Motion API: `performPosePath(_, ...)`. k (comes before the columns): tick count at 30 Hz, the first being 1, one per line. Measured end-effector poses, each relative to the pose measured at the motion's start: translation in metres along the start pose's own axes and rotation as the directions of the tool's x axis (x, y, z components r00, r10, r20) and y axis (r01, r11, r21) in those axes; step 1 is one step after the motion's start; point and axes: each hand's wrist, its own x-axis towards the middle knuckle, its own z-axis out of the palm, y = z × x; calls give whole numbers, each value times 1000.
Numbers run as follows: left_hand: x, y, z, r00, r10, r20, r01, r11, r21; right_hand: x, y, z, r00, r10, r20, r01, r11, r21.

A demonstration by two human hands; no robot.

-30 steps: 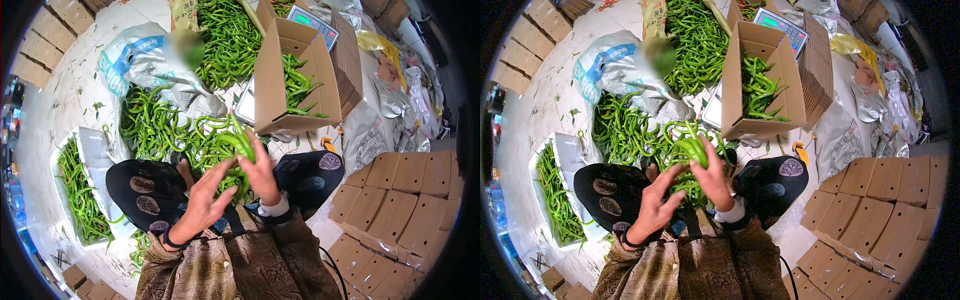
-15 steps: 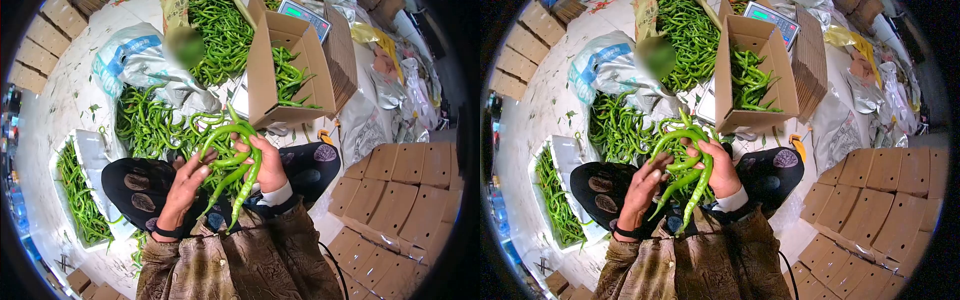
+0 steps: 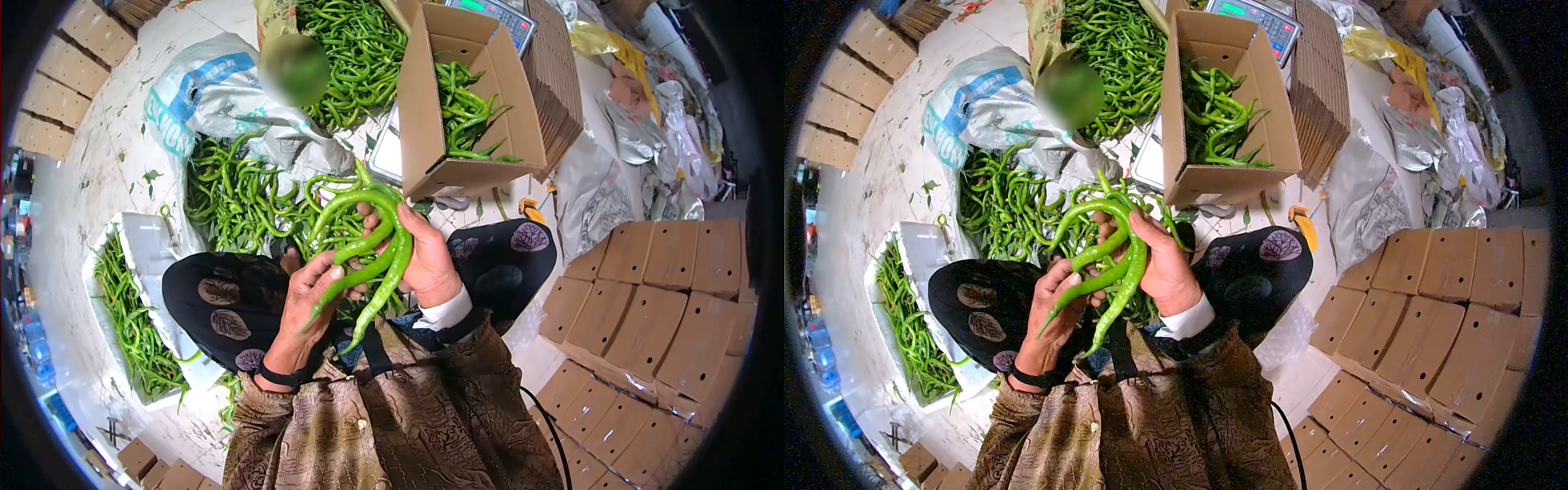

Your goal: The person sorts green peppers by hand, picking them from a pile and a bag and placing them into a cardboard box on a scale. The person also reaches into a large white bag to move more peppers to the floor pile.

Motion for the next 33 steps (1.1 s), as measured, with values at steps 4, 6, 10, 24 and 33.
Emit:
performPosePath(4, -1, -3, -4, 999, -42, -14, 40, 992, -117, 2, 2, -4, 999, 7, 34, -9, 999, 52)
performPosePath(6, -1, -8, -8, 999, -48, 3, 48, 989, -140, 3, 4, -6, 1000, 25, 2, -25, 993, 113)
performPosePath(10, -1, -17, -6, 995, -32, 95, 72, 891, -449, 4, 7, -3, 1000, -7, -22, 10, 991, 130)
performPosePath(24, -8, 11, -26, 819, 269, -506, -200, 962, 188, -19, -13, 47, 986, -162, 39, 167, 953, -252)
performPosePath(33, 3, 16, 41, 809, 422, 410, -475, 59, 878, -17, 18, 72, 933, -353, -63, 290, 846, -448)
